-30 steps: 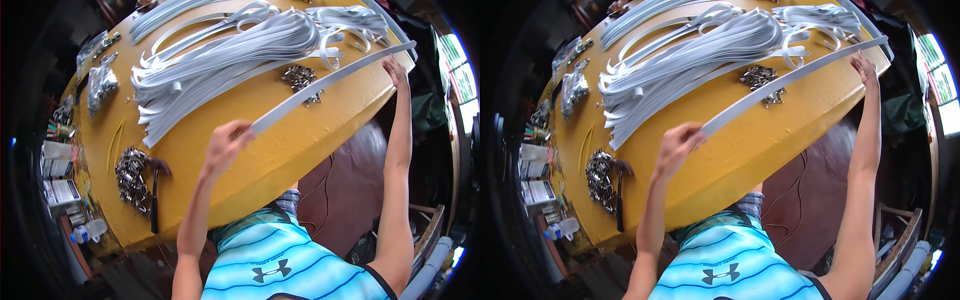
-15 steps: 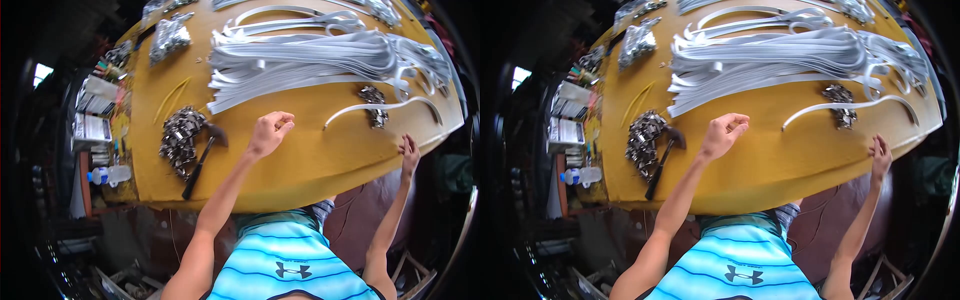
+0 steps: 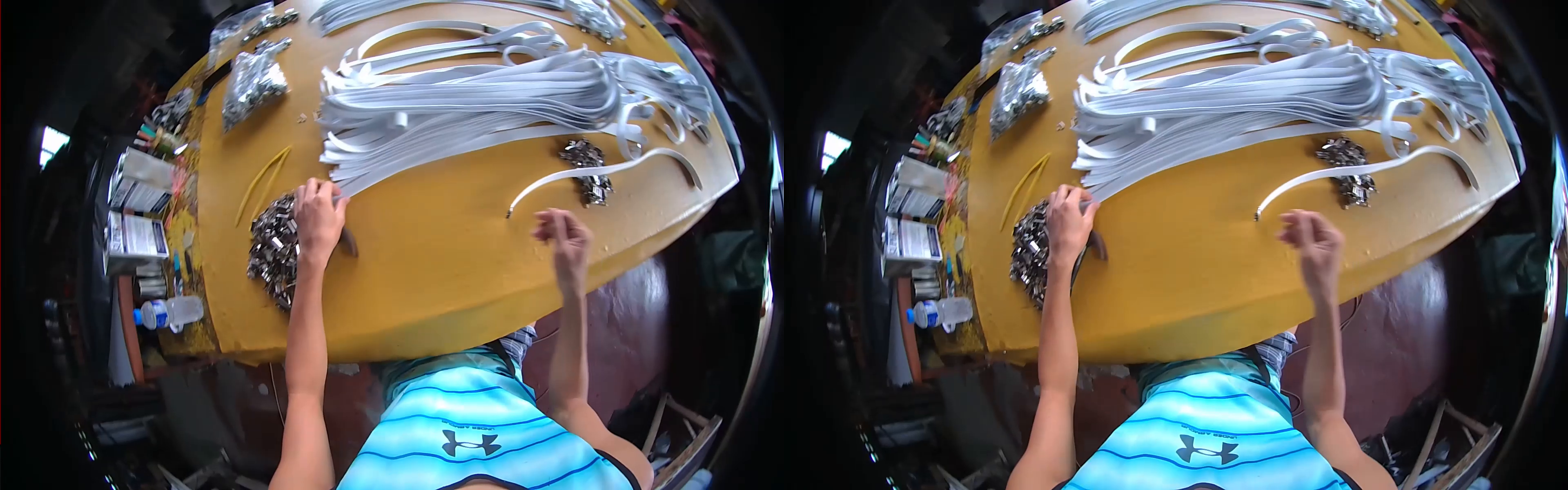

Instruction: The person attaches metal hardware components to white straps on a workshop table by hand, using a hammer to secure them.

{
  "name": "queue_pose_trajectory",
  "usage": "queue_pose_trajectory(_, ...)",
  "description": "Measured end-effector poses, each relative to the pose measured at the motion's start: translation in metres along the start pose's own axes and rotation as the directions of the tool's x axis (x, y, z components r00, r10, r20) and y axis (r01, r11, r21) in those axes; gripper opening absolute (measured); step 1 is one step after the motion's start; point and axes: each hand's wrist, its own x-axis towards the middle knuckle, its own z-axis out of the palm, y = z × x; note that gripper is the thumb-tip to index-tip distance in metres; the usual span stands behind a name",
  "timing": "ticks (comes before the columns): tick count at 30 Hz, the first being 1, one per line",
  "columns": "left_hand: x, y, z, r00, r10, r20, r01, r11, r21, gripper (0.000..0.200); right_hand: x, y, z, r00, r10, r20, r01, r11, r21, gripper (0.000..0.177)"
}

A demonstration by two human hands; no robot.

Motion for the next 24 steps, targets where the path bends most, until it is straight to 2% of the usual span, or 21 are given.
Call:
queue_pose_trajectory(4, 0.005, 0.003, 0.005, 0.997, 0.021, -0.071, -0.024, 0.999, -0.046, 0.022, -0.010, 0.009, 0.055, 0.976, 0.076, 0.205, -0.088, 0.995, 0.052, 0.024)
queue_pose_trajectory(6, 0.011, 0.006, 0.003, 0.982, 0.036, -0.187, -0.062, 0.989, -0.136, 0.019, -0.023, 0.006, 0.076, 0.977, 0.044, 0.207, -0.051, 0.998, 0.029, 0.024)
queue_pose_trajectory(7, 0.018, 0.009, 0.001, 0.965, 0.088, -0.245, -0.129, 0.979, -0.156, 0.013, -0.030, 0.007, 0.083, 0.977, 0.022, 0.213, -0.024, 1.000, 0.007, 0.023)
queue_pose_trajectory(8, 0.026, 0.013, -0.001, 0.955, 0.120, -0.270, -0.175, 0.966, -0.190, 0.011, -0.037, 0.009, 0.085, 0.974, 0.018, 0.226, -0.020, 1.000, 0.010, 0.023)
queue_pose_trajectory(10, 0.041, 0.027, -0.006, 0.934, 0.189, -0.302, -0.248, 0.954, -0.169, 0.010, -0.049, 0.017, 0.089, 0.967, -0.007, 0.256, 0.034, 0.994, -0.100, 0.021)
queue_pose_trajectory(12, 0.057, 0.041, 0.000, 0.932, 0.215, -0.293, -0.282, 0.937, -0.208, 0.012, -0.059, 0.031, 0.091, 0.967, -0.015, 0.253, 0.036, 0.996, -0.081, 0.020)
queue_pose_trajectory(14, 0.074, 0.053, 0.014, 0.928, 0.250, -0.275, -0.303, 0.938, -0.168, 0.015, -0.063, 0.037, 0.089, 0.948, -0.146, 0.283, 0.219, 0.944, -0.248, 0.022)
queue_pose_trajectory(15, 0.082, 0.057, 0.019, 0.917, 0.305, -0.256, -0.343, 0.932, -0.119, 0.025, -0.063, 0.036, 0.091, 0.951, -0.155, 0.268, 0.217, 0.951, -0.222, 0.023)
queue_pose_trajectory(16, 0.088, 0.060, 0.025, 0.917, 0.306, -0.257, -0.344, 0.932, -0.118, 0.025, -0.062, 0.036, 0.092, 0.951, -0.156, 0.268, 0.218, 0.950, -0.222, 0.023)
queue_pose_trajectory(19, 0.106, 0.067, 0.039, 0.919, 0.360, -0.162, -0.352, 0.933, 0.079, 0.036, -0.057, 0.034, 0.093, 0.957, -0.105, 0.269, 0.173, 0.954, -0.243, 0.022)
queue_pose_trajectory(20, 0.111, 0.067, 0.041, 0.916, 0.366, -0.162, -0.358, 0.930, 0.079, 0.036, -0.058, 0.031, 0.093, 0.954, -0.112, 0.277, 0.183, 0.953, -0.243, 0.021)
queue_pose_trajectory(22, 0.119, 0.062, 0.043, 0.907, 0.386, -0.165, -0.364, 0.919, 0.150, 0.023, -0.058, 0.030, 0.092, 0.954, -0.121, 0.275, 0.190, 0.952, -0.241, 0.021)
queue_pose_trajectory(23, 0.116, 0.058, 0.041, 0.894, 0.376, -0.244, -0.359, 0.926, 0.111, 0.013, -0.059, 0.032, 0.090, 0.952, -0.138, 0.275, 0.204, 0.952, -0.230, 0.020)
queue_pose_trajectory(24, 0.113, 0.055, 0.034, 0.890, 0.386, -0.241, -0.370, 0.922, 0.111, 0.013, -0.060, 0.033, 0.089, 0.945, -0.156, 0.286, 0.224, 0.949, -0.222, 0.020)
